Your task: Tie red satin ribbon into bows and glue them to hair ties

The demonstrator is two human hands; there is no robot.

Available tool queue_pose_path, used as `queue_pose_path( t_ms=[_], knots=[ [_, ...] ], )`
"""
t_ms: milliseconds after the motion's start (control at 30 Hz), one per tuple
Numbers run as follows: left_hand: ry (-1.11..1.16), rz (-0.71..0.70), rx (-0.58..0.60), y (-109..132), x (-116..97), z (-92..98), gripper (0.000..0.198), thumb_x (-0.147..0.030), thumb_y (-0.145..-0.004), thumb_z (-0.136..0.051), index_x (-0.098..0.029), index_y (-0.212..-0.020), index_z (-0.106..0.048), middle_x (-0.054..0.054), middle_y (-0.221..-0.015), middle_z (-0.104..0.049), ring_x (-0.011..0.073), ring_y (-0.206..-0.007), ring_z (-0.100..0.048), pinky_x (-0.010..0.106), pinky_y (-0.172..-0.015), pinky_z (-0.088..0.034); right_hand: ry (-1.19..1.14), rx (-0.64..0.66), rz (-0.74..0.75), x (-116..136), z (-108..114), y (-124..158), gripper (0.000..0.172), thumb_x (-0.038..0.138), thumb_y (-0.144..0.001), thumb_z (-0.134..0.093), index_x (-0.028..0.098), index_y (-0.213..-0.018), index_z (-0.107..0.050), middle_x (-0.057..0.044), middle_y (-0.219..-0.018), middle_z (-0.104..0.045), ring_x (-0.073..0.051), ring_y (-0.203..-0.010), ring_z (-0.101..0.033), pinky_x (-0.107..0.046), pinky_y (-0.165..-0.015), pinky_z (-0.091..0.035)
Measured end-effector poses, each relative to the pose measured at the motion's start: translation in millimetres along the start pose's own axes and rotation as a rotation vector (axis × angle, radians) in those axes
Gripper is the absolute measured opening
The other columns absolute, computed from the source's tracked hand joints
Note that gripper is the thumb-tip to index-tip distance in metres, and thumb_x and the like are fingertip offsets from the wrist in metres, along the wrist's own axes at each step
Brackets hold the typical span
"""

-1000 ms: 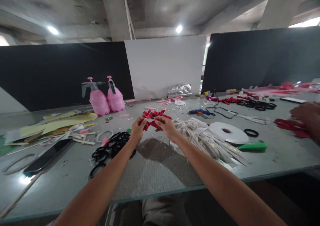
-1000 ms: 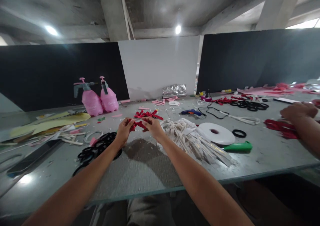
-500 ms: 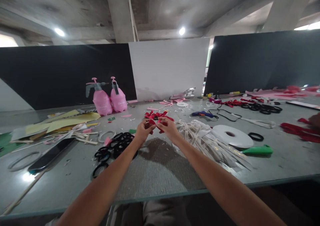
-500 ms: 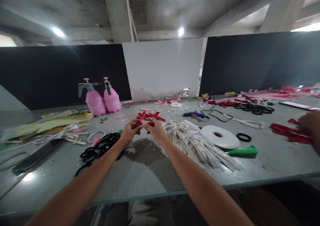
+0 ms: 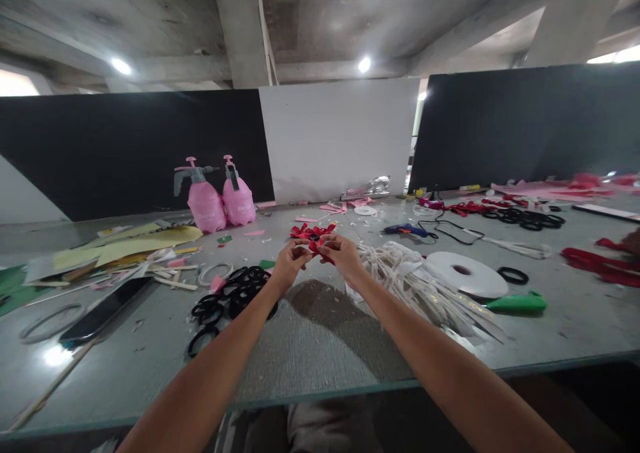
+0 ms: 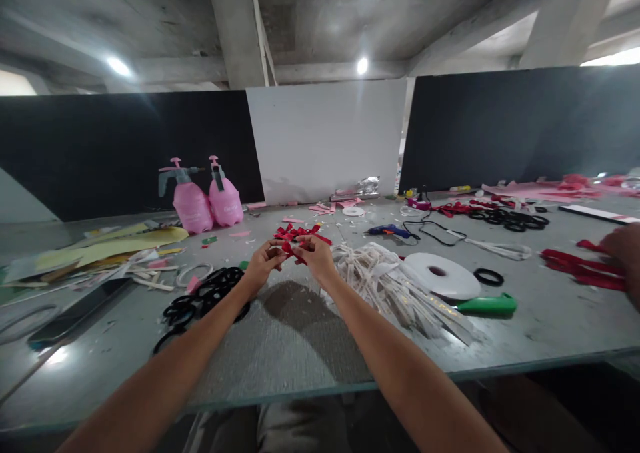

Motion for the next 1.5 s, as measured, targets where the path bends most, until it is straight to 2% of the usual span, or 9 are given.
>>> queue_pose_path(
  t_ms=[133, 233, 333, 433, 667, 867, 1067, 1233, 1500],
  knots=[
    [-0.122, -0.030, 0.044, 0.4, -2.5, -3.8, 0.031, -0.036, -0.067, -0.069, -0.015, -0.088, -0.062, 0.000, -0.073, -0.060, 0.0086, -0.061, -0.050, 0.020, -0.055, -0.039, 0.018, 0.045, 0.001, -0.6, -3.3, 1.5, 0.040, 0.035, -0.059, -0.075, 0.016, -0.091, -0.061, 0.002, -0.065, -0.061, -0.010, -0.054, -0.055, -0.027, -0.053, -0.051],
    [-0.144, -0.026, -0.044, -2.3, 0.9, 3.7, 0.031, -0.044, -0.068, -0.066, -0.014, -0.072, -0.061, -0.001, -0.062, -0.056, 0.0089, -0.056, -0.049, 0.021, -0.054, -0.038, -0.009, 0.069, -0.025, -2.9, -4.8, 2.1, 0.041, 0.036, -0.060, -0.074, 0.016, -0.095, -0.063, 0.000, -0.070, -0.064, -0.010, -0.056, -0.057, -0.026, -0.056, -0.050],
    [-0.088, 0.008, -0.132, -4.0, 5.6, 12.2, 0.034, -0.047, -0.067, -0.066, -0.014, -0.074, -0.061, -0.001, -0.063, -0.057, 0.0092, -0.055, -0.050, 0.022, -0.054, -0.040, -0.024, 0.066, -0.057, -5.4, -3.7, 1.0, 0.043, 0.035, -0.061, -0.074, 0.017, -0.098, -0.064, -0.001, -0.077, -0.066, -0.010, -0.060, -0.058, -0.024, -0.060, -0.047],
    [-0.078, 0.029, -0.137, -3.6, 7.2, 13.1, 0.034, -0.046, -0.067, -0.067, -0.014, -0.076, -0.061, -0.001, -0.062, -0.056, 0.0086, -0.052, -0.050, 0.021, -0.053, -0.041, 0.010, 0.002, -0.083, -9.5, 2.7, -1.9, 0.039, 0.036, -0.059, -0.073, 0.015, -0.091, -0.066, -0.002, -0.076, -0.066, -0.011, -0.062, -0.057, -0.024, -0.061, -0.045],
    [-0.134, 0.032, -0.031, -1.9, 9.3, 2.1, 0.033, -0.046, -0.069, -0.064, -0.014, -0.074, -0.061, -0.001, -0.057, -0.055, 0.0084, -0.050, -0.049, 0.020, -0.050, -0.039, 0.241, -0.120, 0.149, 4.7, 15.9, -4.4, 0.030, 0.034, -0.070, -0.062, 0.017, -0.094, -0.064, -0.001, -0.071, -0.063, -0.013, -0.062, -0.055, -0.024, -0.061, -0.043],
    [-0.167, 0.014, 0.007, -0.6, 7.4, -2.1, 0.032, -0.045, -0.069, -0.066, -0.015, -0.081, -0.065, 0.000, -0.064, -0.060, 0.0101, -0.056, -0.052, 0.022, -0.055, -0.041, 0.409, -0.018, 0.243, 19.2, 4.4, 1.6, 0.027, 0.029, -0.072, -0.059, 0.017, -0.096, -0.063, 0.000, -0.071, -0.060, -0.012, -0.064, -0.054, -0.023, -0.061, -0.041],
    [-0.236, -0.039, -0.064, -0.3, 2.2, 4.3, 0.027, -0.041, -0.069, -0.066, -0.015, -0.073, -0.064, 0.001, -0.063, -0.060, 0.0119, -0.058, -0.052, 0.022, -0.056, -0.041, 0.290, 0.039, 0.096, 5.1, -1.6, 1.7, 0.036, 0.038, -0.069, -0.064, 0.016, -0.097, -0.061, -0.001, -0.071, -0.061, -0.012, -0.062, -0.056, -0.023, -0.055, -0.044],
    [-0.231, -0.066, -0.029, -1.0, 2.0, 1.7, 0.027, -0.041, -0.073, -0.062, -0.014, -0.073, -0.063, 0.001, -0.065, -0.058, 0.0108, -0.059, -0.050, 0.022, -0.057, -0.040, 0.277, 0.072, 0.029, -4.1, -5.2, 2.8, 0.026, 0.040, -0.069, -0.063, 0.015, -0.074, -0.064, 0.000, -0.064, -0.058, -0.010, -0.056, -0.053, -0.022, -0.050, -0.047],
    [-0.184, 0.030, 0.089, -0.2, 10.3, -7.1, 0.033, -0.046, -0.070, -0.064, -0.014, -0.081, -0.064, 0.000, -0.065, -0.057, 0.0096, -0.055, -0.048, 0.022, -0.055, -0.040, 0.250, 0.062, 0.040, -3.1, -3.1, 1.5, 0.024, 0.039, -0.072, -0.059, 0.015, -0.073, -0.063, 0.001, -0.059, -0.056, -0.008, -0.049, -0.051, -0.020, -0.044, -0.047]
  ],
)
Point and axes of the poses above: each hand's wrist, its own y-axis away from the middle knuckle, its own z-axis out of the back of the hand, x = y × z, the point moved 7 cm from there along -y, towards the middle knuckle
